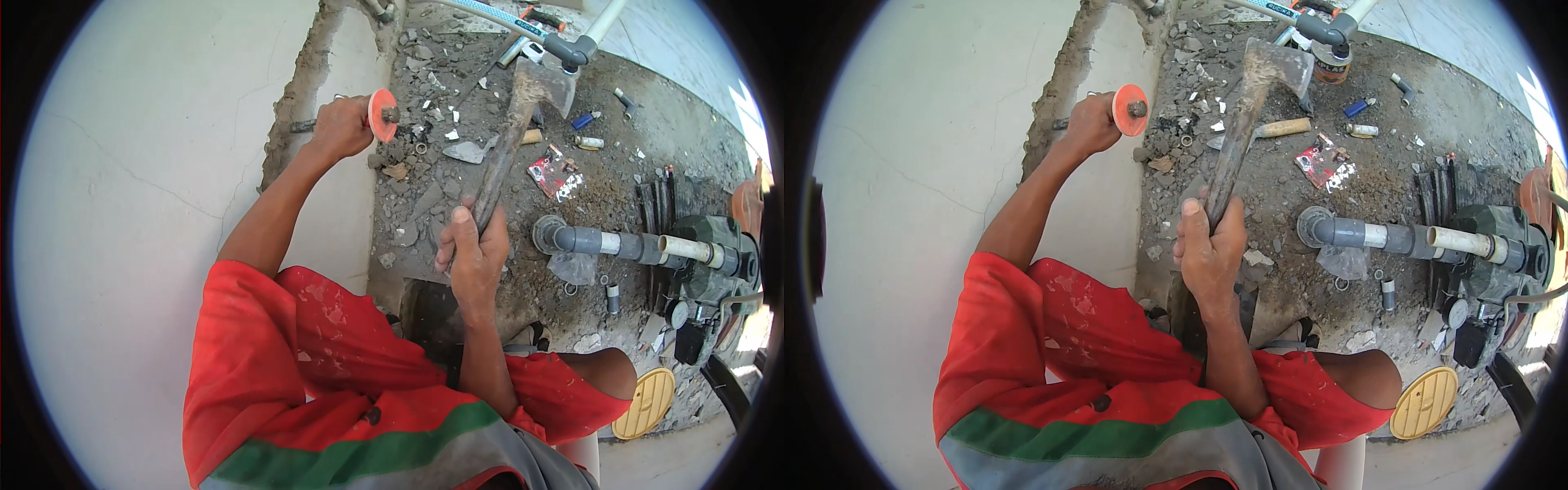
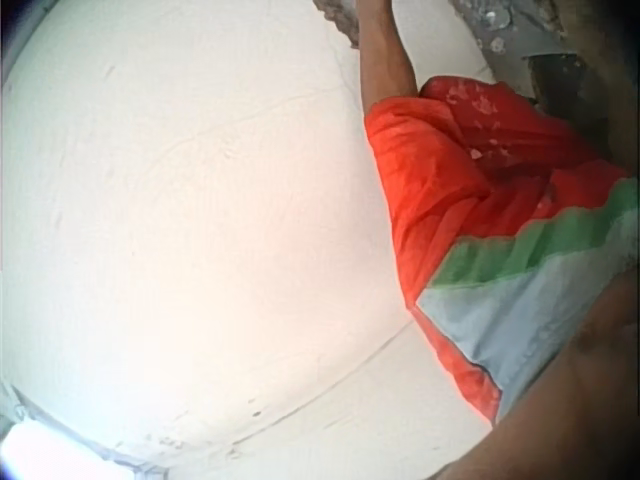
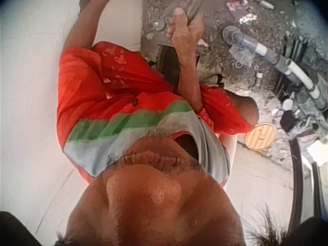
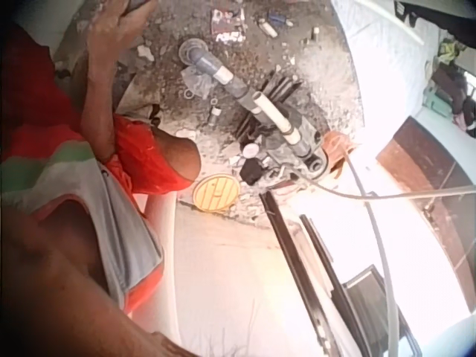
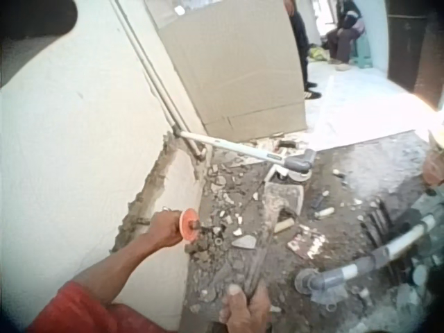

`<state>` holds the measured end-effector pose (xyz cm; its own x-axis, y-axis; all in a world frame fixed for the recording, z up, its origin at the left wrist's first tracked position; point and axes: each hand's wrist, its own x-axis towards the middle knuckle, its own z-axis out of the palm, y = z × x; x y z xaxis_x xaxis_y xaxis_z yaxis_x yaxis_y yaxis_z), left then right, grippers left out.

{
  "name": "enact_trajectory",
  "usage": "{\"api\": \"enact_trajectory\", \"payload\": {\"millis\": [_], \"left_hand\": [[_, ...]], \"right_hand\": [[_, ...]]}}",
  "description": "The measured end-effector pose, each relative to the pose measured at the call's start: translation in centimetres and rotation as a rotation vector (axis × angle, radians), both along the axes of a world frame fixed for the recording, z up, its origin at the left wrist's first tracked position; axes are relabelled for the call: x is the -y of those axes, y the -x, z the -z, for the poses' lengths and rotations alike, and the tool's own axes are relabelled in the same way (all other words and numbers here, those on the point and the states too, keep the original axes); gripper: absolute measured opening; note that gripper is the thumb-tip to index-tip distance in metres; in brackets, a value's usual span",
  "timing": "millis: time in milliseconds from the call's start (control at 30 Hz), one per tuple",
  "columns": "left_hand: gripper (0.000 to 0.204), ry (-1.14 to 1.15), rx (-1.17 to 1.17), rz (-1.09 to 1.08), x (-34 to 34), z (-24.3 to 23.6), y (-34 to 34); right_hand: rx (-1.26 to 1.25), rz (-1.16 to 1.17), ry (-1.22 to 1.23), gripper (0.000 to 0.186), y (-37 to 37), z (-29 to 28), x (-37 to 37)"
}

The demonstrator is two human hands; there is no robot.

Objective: Using a hammer and chisel to chip out a vertical channel in a concrete wall for plumbing or electrical conduit.

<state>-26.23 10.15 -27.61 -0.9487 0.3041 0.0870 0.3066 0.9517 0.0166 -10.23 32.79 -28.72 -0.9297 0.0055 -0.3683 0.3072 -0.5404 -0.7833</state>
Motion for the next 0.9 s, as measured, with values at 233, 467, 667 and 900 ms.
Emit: {"api": "enact_trajectory", "payload": {"millis": [233,467,667,900], "left_hand": [[0.014,-0.040,0.048,-0.039,-0.6,0.0,1.5],[0.012,-0.016,0.081,-0.088,1.0,-0.3,0.4],[0.011,-0.045,0.072,-0.040,-0.5,0.1,2.1],[0.019,-0.015,0.116,-0.144,1.6,-0.6,1.2]], "right_hand": [[-0.106,0.590,0.311,0.019,0.8,0.7,4.8],[-0.027,-0.037,0.054,0.017,0.3,0.9,3.1],[-0.011,0.136,0.133,0.024,-0.6,4.2,8.4],[0.019,-0.068,0.083,0.020,2.0,1.1,3.2]]}}
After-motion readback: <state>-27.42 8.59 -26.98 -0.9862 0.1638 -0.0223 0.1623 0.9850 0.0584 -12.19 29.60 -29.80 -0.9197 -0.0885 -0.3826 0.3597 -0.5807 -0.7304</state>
